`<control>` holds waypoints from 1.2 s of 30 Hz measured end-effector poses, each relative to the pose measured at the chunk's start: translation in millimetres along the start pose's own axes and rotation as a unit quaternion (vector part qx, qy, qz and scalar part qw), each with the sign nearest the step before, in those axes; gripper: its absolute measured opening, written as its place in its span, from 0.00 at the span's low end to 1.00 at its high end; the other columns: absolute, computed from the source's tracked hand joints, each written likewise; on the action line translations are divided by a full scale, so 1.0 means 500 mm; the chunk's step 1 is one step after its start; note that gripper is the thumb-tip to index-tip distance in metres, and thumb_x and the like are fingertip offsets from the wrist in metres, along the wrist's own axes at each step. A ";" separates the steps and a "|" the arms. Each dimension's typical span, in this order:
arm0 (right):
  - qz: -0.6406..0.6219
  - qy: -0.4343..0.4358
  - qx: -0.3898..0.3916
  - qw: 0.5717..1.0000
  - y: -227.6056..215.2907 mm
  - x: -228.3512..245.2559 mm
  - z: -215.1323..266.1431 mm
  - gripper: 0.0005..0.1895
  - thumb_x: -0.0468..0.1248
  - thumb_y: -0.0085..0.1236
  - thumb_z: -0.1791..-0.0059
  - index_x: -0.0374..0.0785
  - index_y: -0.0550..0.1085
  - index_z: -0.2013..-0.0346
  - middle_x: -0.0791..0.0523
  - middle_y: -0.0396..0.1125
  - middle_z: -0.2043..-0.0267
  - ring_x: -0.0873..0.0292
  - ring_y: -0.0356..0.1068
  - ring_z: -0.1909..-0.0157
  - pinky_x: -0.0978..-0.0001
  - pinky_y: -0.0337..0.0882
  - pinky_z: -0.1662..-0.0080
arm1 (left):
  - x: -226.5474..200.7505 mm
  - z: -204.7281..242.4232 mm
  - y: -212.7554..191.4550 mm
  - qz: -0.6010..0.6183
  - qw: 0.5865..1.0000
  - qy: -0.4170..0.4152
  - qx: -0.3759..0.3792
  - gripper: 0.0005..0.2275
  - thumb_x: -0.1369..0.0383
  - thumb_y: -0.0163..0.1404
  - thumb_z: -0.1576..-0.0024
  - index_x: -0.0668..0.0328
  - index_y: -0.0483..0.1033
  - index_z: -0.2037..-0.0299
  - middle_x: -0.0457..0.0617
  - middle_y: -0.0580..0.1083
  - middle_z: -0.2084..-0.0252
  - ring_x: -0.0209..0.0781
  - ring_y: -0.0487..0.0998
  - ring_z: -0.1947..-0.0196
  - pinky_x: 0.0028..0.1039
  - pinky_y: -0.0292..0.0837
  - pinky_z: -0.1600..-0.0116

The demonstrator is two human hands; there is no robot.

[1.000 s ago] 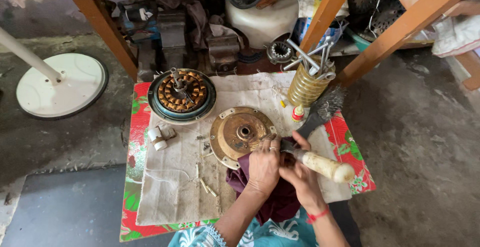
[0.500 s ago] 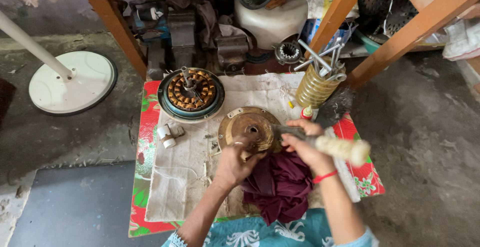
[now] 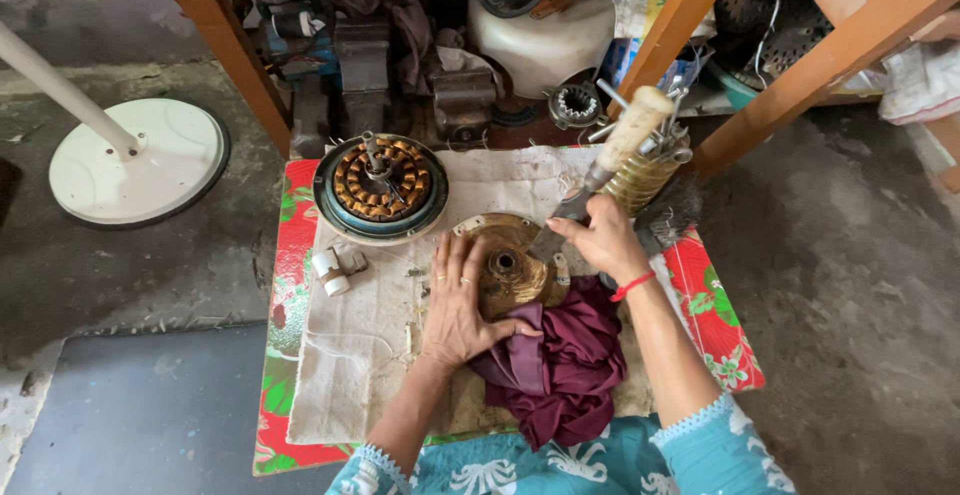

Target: The person uses a metal scraper to remove residue from a circular metal part on a workbench. They repeatedly scrape the surface, rotate the part, and wipe it with a cloth. A second motor component is visible nearby.

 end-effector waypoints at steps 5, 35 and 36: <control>-0.075 -0.057 -0.013 0.995 0.050 -0.021 0.019 0.07 0.36 0.64 0.51 0.34 0.78 0.64 0.56 0.78 0.66 0.68 0.75 0.69 0.76 0.71 0.69 | -0.064 0.054 0.011 -0.003 0.995 0.087 0.045 0.36 0.43 0.58 0.49 0.61 0.70 0.36 0.69 0.59 0.29 0.75 0.49 0.26 0.54 0.45 0.26; -0.104 -0.107 -0.106 0.983 0.130 -0.093 0.080 0.04 0.26 0.56 0.47 0.31 0.71 0.58 0.55 0.73 0.64 0.67 0.71 0.62 0.73 0.71 0.57 | 0.041 0.004 0.044 -0.051 0.995 -0.090 0.015 0.62 0.30 0.60 0.66 0.82 0.57 0.33 0.72 0.59 0.30 0.65 0.54 0.26 0.47 0.42 0.24; -0.088 -0.117 -0.114 0.983 0.131 -0.100 0.082 0.04 0.26 0.55 0.47 0.30 0.70 0.59 0.55 0.74 0.64 0.67 0.71 0.62 0.72 0.72 0.57 | 0.041 0.002 0.043 -0.052 0.995 -0.089 0.015 0.62 0.30 0.60 0.66 0.82 0.57 0.33 0.72 0.59 0.30 0.65 0.54 0.26 0.48 0.42 0.24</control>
Point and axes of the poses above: each hand's wrist, its own z-axis away from the middle knuckle, its own y-axis out of the palm, x = y × z, the point moved 4 cm from there along -z, towards the middle knuckle
